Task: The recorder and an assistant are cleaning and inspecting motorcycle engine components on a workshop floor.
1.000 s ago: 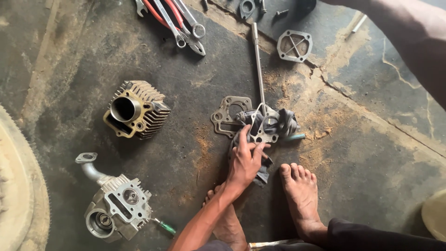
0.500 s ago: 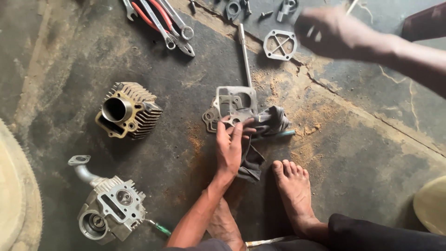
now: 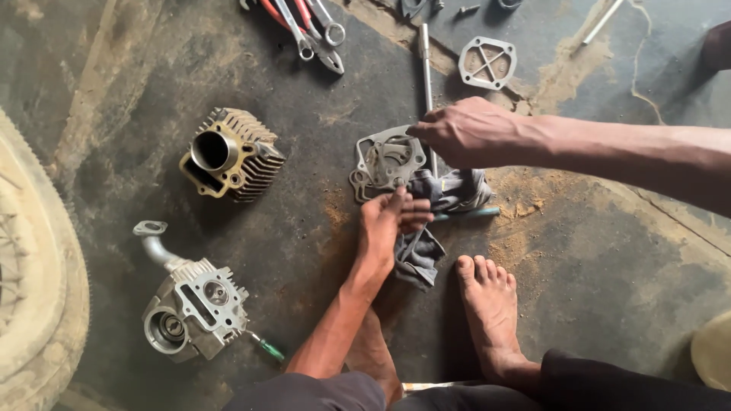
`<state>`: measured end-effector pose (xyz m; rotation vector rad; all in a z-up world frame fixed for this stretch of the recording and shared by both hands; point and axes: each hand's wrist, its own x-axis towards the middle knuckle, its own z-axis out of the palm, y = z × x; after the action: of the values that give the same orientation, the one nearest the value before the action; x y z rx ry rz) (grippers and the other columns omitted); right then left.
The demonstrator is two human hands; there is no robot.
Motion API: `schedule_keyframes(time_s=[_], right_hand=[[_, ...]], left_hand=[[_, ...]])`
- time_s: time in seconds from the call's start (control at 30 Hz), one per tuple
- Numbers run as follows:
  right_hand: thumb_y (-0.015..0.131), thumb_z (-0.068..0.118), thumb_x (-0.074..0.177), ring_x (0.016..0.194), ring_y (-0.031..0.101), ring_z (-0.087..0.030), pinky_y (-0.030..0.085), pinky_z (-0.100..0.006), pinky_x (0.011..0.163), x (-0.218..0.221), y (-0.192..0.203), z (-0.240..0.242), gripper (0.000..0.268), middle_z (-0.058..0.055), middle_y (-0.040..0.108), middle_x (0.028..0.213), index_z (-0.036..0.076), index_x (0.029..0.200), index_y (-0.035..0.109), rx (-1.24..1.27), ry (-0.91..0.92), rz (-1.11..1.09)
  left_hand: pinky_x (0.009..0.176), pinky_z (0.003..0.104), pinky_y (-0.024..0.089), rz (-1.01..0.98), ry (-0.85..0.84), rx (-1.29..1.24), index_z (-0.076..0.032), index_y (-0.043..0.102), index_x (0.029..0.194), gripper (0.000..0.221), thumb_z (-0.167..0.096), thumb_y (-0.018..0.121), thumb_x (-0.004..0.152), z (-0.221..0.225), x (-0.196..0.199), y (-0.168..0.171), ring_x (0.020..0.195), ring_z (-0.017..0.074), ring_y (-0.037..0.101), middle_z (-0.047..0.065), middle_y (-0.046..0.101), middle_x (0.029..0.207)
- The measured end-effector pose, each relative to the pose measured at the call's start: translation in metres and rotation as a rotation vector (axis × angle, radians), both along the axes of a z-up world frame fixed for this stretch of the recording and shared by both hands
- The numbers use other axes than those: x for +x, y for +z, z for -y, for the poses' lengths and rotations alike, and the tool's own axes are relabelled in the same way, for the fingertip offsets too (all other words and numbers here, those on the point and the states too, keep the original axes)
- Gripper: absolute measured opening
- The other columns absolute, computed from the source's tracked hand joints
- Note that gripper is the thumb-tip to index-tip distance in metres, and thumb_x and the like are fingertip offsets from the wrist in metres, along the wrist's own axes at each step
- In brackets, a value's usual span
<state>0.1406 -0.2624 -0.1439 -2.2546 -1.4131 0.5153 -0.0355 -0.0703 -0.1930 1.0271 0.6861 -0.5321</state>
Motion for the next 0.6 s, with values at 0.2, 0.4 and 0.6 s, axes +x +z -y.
schedule_keyframes(time_s=[0.2, 0.4, 0.6], right_hand=[[0.053, 0.002, 0.099, 0.040, 0.052, -0.014, 0.039, -0.033, 0.030, -0.005, 0.009, -0.019, 0.017, -0.010, 0.066, 0.063, -0.003, 0.089, 0.066, 0.034, 0.005, -0.016], [0.054, 0.004, 0.102, 0.042, 0.052, -0.014, 0.040, -0.032, 0.034, -0.002, 0.004, -0.034, 0.028, -0.005, 0.061, 0.060, 0.001, 0.075, 0.061, 0.080, -0.063, -0.022], [0.057, 0.003, 0.096, 0.045, 0.054, -0.017, 0.043, -0.036, 0.040, 0.007, 0.016, -0.044, 0.018, -0.006, 0.063, 0.065, 0.002, 0.080, 0.065, 0.174, -0.166, 0.019]], left_hand=[[0.079, 0.036, 0.061, 0.562, -0.370, 1.160, -0.004, 0.070, 0.115, 0.029, -0.030, 0.062, 0.105, -0.025, 0.004, 0.047, 0.102, 0.0232, 0.073, 0.012, 0.076, 0.111], [0.125, 0.053, 0.034, 1.002, -0.400, 1.286, 0.000, 0.036, 0.156, 0.088, -0.035, 0.082, 0.089, -0.031, 0.035, 0.014, 0.153, 0.0353, 0.034, 0.017, 0.043, 0.161], [0.121, 0.063, 0.026, 1.002, -0.544, 1.331, -0.008, 0.032, 0.158, 0.102, -0.050, 0.085, 0.082, -0.047, 0.053, -0.005, 0.151, 0.0310, 0.037, 0.010, 0.043, 0.162]])
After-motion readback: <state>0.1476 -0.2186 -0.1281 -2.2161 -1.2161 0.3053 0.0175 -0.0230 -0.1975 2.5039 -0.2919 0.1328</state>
